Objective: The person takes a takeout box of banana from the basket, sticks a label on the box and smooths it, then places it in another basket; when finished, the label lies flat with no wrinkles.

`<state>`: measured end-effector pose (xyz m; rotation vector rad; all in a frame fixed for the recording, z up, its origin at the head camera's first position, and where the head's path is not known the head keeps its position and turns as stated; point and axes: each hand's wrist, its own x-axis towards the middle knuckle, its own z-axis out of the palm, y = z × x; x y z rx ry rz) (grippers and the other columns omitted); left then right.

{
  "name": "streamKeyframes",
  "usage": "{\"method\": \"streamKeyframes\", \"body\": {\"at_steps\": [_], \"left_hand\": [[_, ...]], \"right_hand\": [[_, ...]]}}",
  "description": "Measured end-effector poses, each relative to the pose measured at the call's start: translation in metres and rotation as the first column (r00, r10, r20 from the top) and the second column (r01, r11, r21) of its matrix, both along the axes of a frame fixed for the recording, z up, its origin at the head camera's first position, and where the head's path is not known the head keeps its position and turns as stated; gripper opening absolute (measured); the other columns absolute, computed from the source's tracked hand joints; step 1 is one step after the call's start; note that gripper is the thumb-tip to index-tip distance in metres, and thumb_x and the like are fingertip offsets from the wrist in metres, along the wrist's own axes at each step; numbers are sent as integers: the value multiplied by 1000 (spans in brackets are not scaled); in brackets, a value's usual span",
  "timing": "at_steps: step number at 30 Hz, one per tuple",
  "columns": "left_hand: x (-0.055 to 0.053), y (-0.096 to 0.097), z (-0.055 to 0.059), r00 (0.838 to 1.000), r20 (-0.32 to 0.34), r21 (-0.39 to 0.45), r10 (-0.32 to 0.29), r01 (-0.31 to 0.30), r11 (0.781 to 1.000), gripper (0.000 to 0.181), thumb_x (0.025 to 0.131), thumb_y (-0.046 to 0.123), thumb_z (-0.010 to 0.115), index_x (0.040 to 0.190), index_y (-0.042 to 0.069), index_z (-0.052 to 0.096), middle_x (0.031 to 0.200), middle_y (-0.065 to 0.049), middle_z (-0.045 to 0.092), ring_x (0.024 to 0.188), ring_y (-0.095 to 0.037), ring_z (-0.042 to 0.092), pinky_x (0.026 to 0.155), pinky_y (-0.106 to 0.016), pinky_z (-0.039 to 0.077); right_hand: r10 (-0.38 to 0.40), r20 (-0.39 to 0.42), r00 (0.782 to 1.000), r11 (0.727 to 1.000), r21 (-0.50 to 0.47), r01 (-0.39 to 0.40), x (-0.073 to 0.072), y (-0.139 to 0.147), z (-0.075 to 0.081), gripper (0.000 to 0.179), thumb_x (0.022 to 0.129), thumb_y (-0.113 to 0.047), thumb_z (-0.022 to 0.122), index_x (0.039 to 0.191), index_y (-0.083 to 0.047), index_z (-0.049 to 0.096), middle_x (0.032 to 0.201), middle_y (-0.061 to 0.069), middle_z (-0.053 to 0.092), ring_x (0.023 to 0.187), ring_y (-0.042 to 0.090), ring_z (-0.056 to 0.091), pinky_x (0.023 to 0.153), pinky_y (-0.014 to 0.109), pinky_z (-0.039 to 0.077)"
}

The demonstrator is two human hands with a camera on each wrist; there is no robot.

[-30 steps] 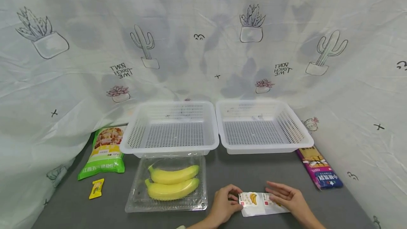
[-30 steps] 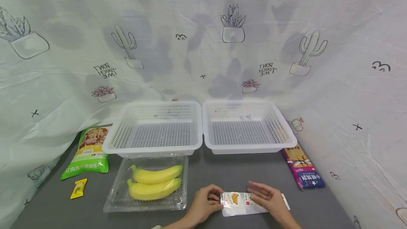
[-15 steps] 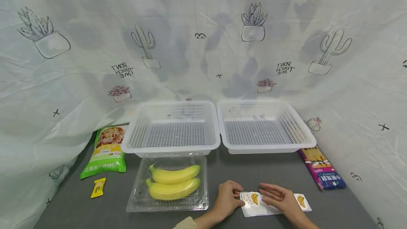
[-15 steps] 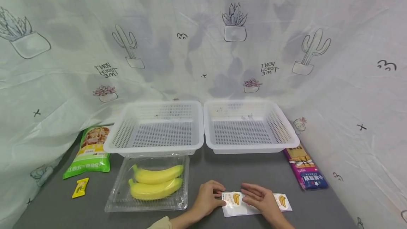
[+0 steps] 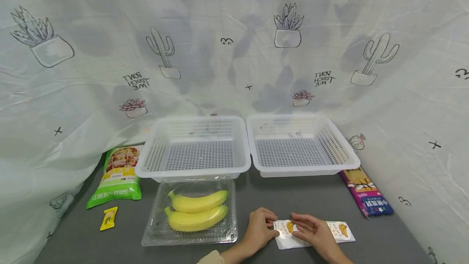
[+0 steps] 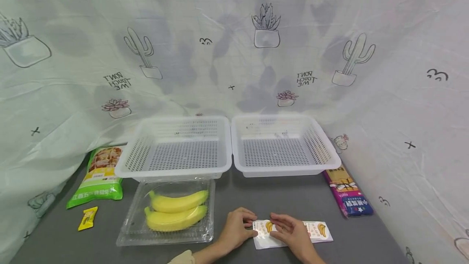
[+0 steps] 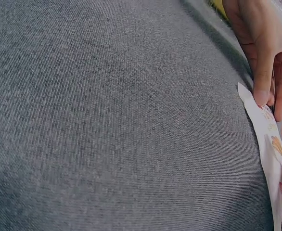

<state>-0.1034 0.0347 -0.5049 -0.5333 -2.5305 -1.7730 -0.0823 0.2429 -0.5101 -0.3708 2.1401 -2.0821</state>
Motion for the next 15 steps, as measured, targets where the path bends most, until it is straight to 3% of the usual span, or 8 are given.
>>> {"method": "streamKeyframes", "body": {"at_steps": [3,6,11,15], "left_hand": [[0,0,0,1000,4,4,-5,5,1000,28,57,-14,79,83,-8,71,87,-6,62,74,-11,62,66,-15,54],[0,0,-1,1000,5,9,-6,6,1000,28,57,-15,79,84,-8,71,86,-7,62,75,-11,63,66,-15,54],[-1,0,0,1000,-1,10,-1,1,1000,28,56,-15,78,83,-7,71,85,-6,62,74,-10,62,66,-15,53],[-1,0,-1,1000,-17,16,-2,2,1000,29,56,-15,79,83,-7,71,85,-5,62,74,-9,62,66,-14,53]], "right_hand": [[-142,22,990,981,137,138,0,-5,1,50,77,8,73,120,23,51,123,36,54,104,-5,58,84,17,50],[-237,72,969,951,222,216,0,-10,1,54,73,8,77,121,18,54,125,36,53,101,-9,55,85,15,49],[-260,60,964,940,245,238,1,-16,-2,50,73,10,75,119,17,56,121,34,56,99,-6,58,85,15,49],[-251,-79,965,932,249,263,2,-18,-3,43,69,15,76,109,15,61,108,30,63,92,-3,61,79,13,50]]}}
